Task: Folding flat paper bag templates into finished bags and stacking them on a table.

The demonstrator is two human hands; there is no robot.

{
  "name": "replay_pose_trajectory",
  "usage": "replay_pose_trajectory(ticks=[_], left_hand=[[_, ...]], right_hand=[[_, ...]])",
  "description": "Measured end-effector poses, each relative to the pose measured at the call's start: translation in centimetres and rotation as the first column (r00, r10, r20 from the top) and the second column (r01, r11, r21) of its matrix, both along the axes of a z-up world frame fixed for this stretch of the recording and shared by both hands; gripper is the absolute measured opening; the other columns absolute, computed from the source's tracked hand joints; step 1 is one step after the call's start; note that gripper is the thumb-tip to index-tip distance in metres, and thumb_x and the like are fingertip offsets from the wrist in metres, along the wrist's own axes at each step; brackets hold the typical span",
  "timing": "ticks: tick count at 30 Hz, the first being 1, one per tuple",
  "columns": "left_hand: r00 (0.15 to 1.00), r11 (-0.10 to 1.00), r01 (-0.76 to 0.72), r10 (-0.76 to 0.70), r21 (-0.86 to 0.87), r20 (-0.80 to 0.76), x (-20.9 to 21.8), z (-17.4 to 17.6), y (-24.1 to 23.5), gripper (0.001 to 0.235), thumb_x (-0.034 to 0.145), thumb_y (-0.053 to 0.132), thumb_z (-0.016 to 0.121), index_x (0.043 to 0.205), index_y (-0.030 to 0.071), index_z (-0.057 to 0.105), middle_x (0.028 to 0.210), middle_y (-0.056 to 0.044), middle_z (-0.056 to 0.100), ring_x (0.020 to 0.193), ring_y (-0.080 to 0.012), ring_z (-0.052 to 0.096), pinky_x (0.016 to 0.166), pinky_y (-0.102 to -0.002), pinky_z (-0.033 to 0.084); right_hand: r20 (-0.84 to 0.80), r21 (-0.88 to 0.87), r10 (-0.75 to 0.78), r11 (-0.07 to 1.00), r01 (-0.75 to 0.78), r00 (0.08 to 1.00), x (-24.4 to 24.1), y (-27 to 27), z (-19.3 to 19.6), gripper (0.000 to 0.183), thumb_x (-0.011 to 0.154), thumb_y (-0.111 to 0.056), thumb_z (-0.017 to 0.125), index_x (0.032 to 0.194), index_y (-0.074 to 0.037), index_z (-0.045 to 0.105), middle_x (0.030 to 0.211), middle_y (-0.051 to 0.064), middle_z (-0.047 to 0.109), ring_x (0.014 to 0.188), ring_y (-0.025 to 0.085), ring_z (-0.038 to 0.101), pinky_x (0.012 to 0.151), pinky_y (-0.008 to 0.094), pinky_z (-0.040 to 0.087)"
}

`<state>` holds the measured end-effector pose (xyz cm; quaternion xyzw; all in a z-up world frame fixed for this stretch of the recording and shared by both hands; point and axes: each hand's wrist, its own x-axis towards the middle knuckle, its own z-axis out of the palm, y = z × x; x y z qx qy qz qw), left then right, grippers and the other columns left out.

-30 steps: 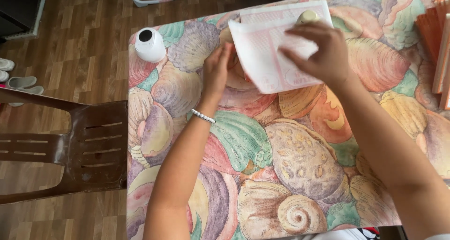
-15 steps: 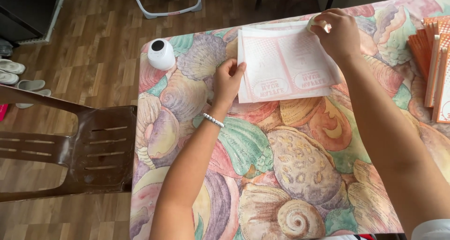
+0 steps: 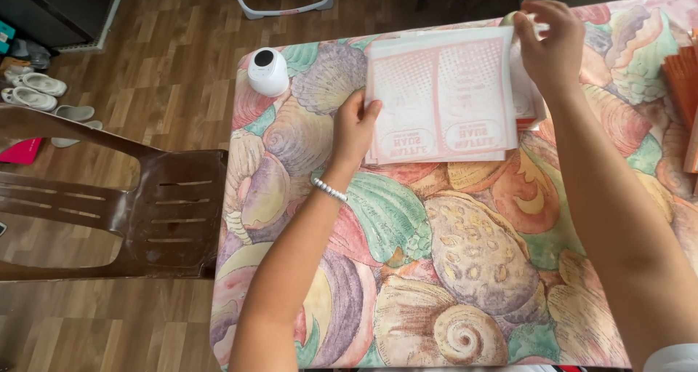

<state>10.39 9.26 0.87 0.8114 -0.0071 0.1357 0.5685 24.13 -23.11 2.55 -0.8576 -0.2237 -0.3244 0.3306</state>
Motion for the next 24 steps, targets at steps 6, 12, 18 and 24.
replay_pose_trajectory(ticks=[6,12,18,24], left_hand=[[0.999,0.964,-0.033,0.039,-0.266,0.018,-3.8,0.6,-1.9,0.022,0.104,0.018,0.058,0.085,0.016,0.048,0.073,0.007,0.042,0.069,-0.0063,0.037,0.066,-0.024,0.034],[0.947,0.969,0.151,-0.086,-0.195,0.310,-6.1,3.6,-5.2,0.028,0.108,0.028,0.046,0.085,0.014,0.037,0.080,0.004,0.031,0.072,-0.0090,0.032,0.070,-0.024,0.031],[0.957,0.946,0.192,-0.122,-0.261,0.262,-7.0,1.9,-6.4,0.047,0.106,0.042,0.048,0.137,0.007,0.055,0.131,-0.011,0.068,0.124,-0.0224,0.066,0.103,-0.034,0.053],[0.949,0.940,0.218,-0.142,-0.262,0.281,-7.6,1.9,-6.6,0.047,0.109,0.038,0.046,0.146,0.008,0.046,0.138,-0.011,0.064,0.126,-0.0236,0.064,0.107,-0.036,0.052]], right_hand=[[-0.341,0.781,0.719,0.575,-0.243,0.606,-9.4,-1.0,1.8,0.137,0.069,-0.101,0.054,0.170,-0.017,0.016,0.163,0.018,0.046,0.137,0.031,0.051,0.110,0.046,0.040],[-0.516,0.651,0.364,0.755,0.079,0.775,-16.2,-0.3,3.8,0.042,0.085,-0.023,0.082,0.120,-0.006,0.064,0.121,0.004,0.071,0.113,0.016,0.070,0.097,0.032,0.064],[-0.410,0.710,0.520,0.698,-0.095,0.749,-17.8,-2.4,1.7,0.044,0.086,-0.018,0.078,0.126,-0.006,0.064,0.125,0.006,0.070,0.116,0.019,0.070,0.103,0.034,0.063],[-0.473,0.681,0.426,0.732,0.013,0.772,-18.9,-2.3,0.4,0.029,0.094,-0.009,0.076,0.120,-0.003,0.066,0.112,0.005,0.071,0.107,0.014,0.068,0.098,0.031,0.062]])
